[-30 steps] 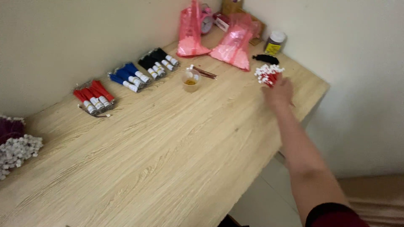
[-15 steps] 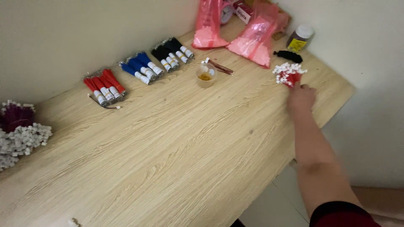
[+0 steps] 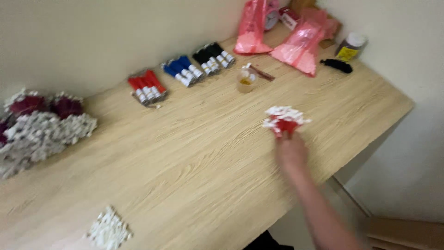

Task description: Assembling small wire harnesses by attaching plastic connectors to wire ends and bundling them on a workbench

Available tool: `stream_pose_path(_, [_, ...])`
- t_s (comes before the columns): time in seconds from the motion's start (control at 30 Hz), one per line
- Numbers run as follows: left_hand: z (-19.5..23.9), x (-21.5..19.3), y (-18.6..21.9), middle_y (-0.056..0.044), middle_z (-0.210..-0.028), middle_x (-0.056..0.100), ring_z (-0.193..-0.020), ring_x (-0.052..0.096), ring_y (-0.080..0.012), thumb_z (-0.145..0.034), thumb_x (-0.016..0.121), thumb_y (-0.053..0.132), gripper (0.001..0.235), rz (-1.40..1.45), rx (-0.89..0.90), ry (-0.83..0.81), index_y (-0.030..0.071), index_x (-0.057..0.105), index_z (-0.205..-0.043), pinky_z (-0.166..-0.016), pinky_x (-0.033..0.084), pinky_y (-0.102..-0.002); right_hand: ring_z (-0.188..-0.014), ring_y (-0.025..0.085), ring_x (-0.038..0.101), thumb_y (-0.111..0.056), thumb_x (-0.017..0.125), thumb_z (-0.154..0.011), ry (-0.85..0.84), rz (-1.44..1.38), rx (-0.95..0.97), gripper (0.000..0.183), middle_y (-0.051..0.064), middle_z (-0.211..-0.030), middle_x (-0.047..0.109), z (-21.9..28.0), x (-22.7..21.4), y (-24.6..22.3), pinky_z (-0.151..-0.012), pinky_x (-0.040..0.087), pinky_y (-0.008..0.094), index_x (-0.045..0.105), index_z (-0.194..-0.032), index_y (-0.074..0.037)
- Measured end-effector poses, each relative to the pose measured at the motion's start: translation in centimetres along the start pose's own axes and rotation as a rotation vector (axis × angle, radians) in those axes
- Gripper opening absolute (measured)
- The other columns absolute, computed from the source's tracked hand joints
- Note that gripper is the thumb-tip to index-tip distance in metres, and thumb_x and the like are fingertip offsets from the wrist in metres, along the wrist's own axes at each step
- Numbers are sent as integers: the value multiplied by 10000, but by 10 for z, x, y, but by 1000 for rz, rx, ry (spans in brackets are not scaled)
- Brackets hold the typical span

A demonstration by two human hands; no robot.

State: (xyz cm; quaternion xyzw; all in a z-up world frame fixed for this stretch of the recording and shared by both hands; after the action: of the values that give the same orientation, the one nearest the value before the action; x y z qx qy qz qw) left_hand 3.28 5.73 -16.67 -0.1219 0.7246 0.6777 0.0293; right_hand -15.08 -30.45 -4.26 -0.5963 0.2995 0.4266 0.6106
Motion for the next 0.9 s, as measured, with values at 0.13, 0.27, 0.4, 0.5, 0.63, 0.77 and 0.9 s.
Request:
stream_pose_path(0.13, [-15, 14, 166, -1, -940, 715, -753, 636, -109, -898, 521, 255, 240, 7, -56, 63, 124, 694, -1000, -635, 515, -256, -1007, 451, 633, -285, 429, -941, -169, -138, -34, 359, 245, -1035, 639, 44, 44, -59, -815, 497, 556, 599, -1120, -25])
stream_pose_path(0.27, [9, 12, 201, -2, -946, 718, -752, 637, -108, -908, 513, 260, 251, -14, -106, 161, 119, 696, -1008, -632, 518, -255, -818, 368, 681, -313, 608, -855, -44, 158, -518, 377, 180, -972, 568, 55, 141, -83, -637, 591, 441, 584, -1076, -8])
stream_pose_path(0.4, [24, 2, 206, -3, -951, 720, -750, 638, -107, -917, 505, 266, 263, -38, -134, 242, 115, 697, -1015, -629, 521, -254, -626, 312, 684, -407, 558, -882, -254, 16, -513, 427, 131, -942, 521, 85, 147, -129, -553, 598, 440, 569, -1048, -13])
stream_pose_path(0.5, [25, -8, 202, -4, -955, 722, -748, 638, -106, -924, 498, 269, 273, -44, -138, 275, 111, 699, -1020, -627, 523, -254, -825, 431, 673, -418, 552, -904, -296, 55, -637, 537, 212, -983, 522, 103, 147, -144, -642, 587, 497, 535, -1137, 66])
stream_pose_path(0.63, [17, -14, 189, -6, -960, 725, -747, 639, -105, -933, 490, 275, 285, -28, -140, 298, 107, 700, -1027, -625, 526, -253, -948, 464, 639, -498, 548, -896, -292, 8, -626, 662, 237, -1090, 534, 118, 108, -136, -752, 554, 549, 449, -1344, -21])
stream_pose_path(0.77, [3, -18, 170, -7, -965, 728, -745, 640, -104, -943, 482, 280, 297, 2, -140, 325, 102, 702, -1034, -622, 529, -252, -816, 224, 638, -307, 489, -980, -476, -26, -249, 574, 173, -1361, 410, 118, 45, -139, -658, 599, 308, 299, -1474, -85])
stream_pose_path(0.9, [-70, -58, 103, -206, -1130, 667, -1099, 625, -374, -867, 678, 282, 440, -509, -188, 552, 39, 603, -1226, -933, 489, -454, -944, 423, 650, -325, 645, -856, -105, -28, -597, 507, 193, -1001, 568, 61, 132, -83, -769, 546, 497, 508, -1261, -53])
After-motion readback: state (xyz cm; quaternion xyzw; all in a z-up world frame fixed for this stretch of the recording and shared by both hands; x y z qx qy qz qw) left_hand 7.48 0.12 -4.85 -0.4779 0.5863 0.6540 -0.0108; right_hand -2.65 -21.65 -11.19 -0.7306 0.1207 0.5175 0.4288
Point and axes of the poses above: each hand's wrist, its own z-axis away from the middle knuckle, its own x-axis out of the palm, y = z × x, the point moved 2 cm from there along -z, towards the middle knuckle
